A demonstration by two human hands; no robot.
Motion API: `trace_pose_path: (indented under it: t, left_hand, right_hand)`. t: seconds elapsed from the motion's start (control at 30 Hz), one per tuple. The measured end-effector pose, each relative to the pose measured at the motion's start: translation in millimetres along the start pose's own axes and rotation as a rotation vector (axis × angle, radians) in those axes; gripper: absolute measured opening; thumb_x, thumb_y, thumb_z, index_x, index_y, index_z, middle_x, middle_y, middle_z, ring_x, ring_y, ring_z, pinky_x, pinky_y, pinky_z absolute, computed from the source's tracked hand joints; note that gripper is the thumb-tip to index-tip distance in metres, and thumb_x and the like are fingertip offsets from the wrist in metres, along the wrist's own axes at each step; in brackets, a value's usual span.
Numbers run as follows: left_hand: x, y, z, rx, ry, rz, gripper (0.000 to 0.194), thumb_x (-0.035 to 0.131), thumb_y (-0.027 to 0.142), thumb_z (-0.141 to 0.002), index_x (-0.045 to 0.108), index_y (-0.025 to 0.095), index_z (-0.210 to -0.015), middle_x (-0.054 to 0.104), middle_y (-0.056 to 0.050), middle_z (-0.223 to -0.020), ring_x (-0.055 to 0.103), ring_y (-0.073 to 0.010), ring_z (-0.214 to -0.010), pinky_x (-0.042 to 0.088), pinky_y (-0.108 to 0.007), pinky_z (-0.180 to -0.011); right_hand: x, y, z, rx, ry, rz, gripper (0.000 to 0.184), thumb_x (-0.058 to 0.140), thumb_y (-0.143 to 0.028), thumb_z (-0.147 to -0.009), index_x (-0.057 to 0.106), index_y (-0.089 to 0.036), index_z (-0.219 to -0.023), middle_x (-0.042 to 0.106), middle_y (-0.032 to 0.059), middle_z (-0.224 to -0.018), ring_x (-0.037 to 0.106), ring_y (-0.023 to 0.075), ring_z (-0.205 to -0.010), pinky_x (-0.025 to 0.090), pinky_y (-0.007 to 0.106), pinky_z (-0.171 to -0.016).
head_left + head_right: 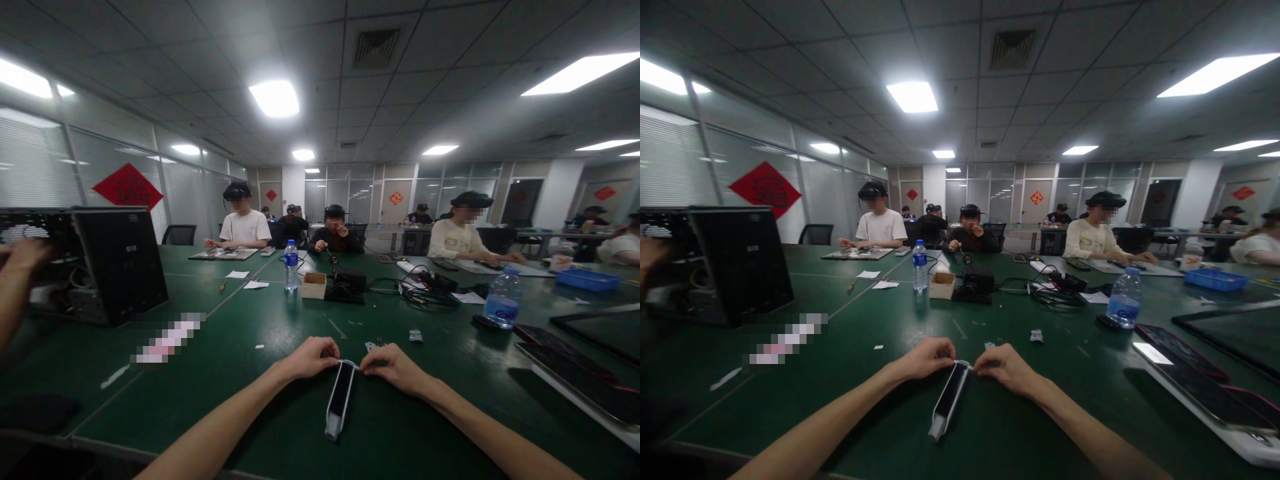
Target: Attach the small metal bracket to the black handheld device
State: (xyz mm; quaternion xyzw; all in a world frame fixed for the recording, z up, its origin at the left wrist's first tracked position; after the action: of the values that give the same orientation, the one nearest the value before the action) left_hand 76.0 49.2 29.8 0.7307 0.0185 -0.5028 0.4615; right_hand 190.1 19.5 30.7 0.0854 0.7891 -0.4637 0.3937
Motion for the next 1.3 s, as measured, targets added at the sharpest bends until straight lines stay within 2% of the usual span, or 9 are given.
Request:
trace_pose_path:
  t: [0.17,0.37,0.67,1.07,1.3]
  left_hand:
    - [3.3,0,-1,0.062,0.014,-0.061,0.017,0.058,0.021,-0.083,0.060,0.016,-0.099,0.065,-0.002,-0.095,0.060,-0.0125,-0.085,0.045,-0.022,-0.076]
    - [12.4,-7,-4,0.113,-0.049,-0.070,0.018,0.058,0.025,-0.085,0.061,0.018,-0.101,0.065,-0.001,-0.099,0.060,-0.0138,-0.090,0.044,-0.023,-0.080]
    - [12.4,-7,-3,0.107,-0.053,-0.058,0.019,0.059,0.025,-0.084,0.061,0.017,-0.100,0.065,-0.002,-0.099,0.061,-0.0141,-0.089,0.047,-0.024,-0.080]
    - [13.9,2,-3,0.145,-0.057,-0.127,0.025,0.055,0.031,-0.085,0.058,0.016,-0.105,0.063,-0.004,-0.099,0.061,-0.0140,-0.084,0.047,-0.022,-0.071]
    - [10.2,7,0,0.121,-0.033,-0.249,0.027,0.055,0.034,-0.083,0.059,0.015,-0.102,0.064,-0.003,-0.089,0.059,-0.0128,-0.073,0.045,-0.020,-0.063]
  right_hand:
    - [4,-3,2,-0.042,-0.029,0.103,0.019,0.054,-0.029,-0.085,0.069,-0.019,-0.089,0.069,0.0022,-0.084,0.063,0.0165,-0.079,0.049,0.027,-0.075]
    - [0,16,3,0.049,-0.027,0.184,0.023,0.052,-0.041,-0.084,0.066,-0.024,-0.086,0.067,0.0021,-0.086,0.062,0.0194,-0.080,0.049,0.029,-0.072]
    - [2,30,6,0.092,-0.025,0.223,0.026,0.050,-0.043,-0.085,0.067,-0.025,-0.093,0.066,0.0037,-0.092,0.062,0.0216,-0.086,0.051,0.032,-0.074]
    - [10,25,3,0.124,-0.041,0.216,0.030,0.048,-0.046,-0.085,0.065,-0.023,-0.093,0.065,0.0057,-0.092,0.061,0.0207,-0.083,0.051,0.031,-0.072]
    - [5,2,2,0.030,-0.014,0.338,0.026,0.047,-0.040,-0.088,0.062,-0.019,-0.090,0.062,0.0049,-0.085,0.058,0.0179,-0.076,0.047,0.029,-0.068]
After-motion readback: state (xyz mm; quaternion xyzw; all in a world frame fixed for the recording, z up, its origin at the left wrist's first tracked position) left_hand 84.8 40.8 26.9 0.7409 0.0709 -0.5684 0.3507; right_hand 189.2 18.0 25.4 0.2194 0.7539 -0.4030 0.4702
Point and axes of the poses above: each hand's wrist, its own z-axis away from the middle knuckle, its own x-axis out of the palm, y = z × x, the point moved 10 cm from there along -z, towards the middle knuckle
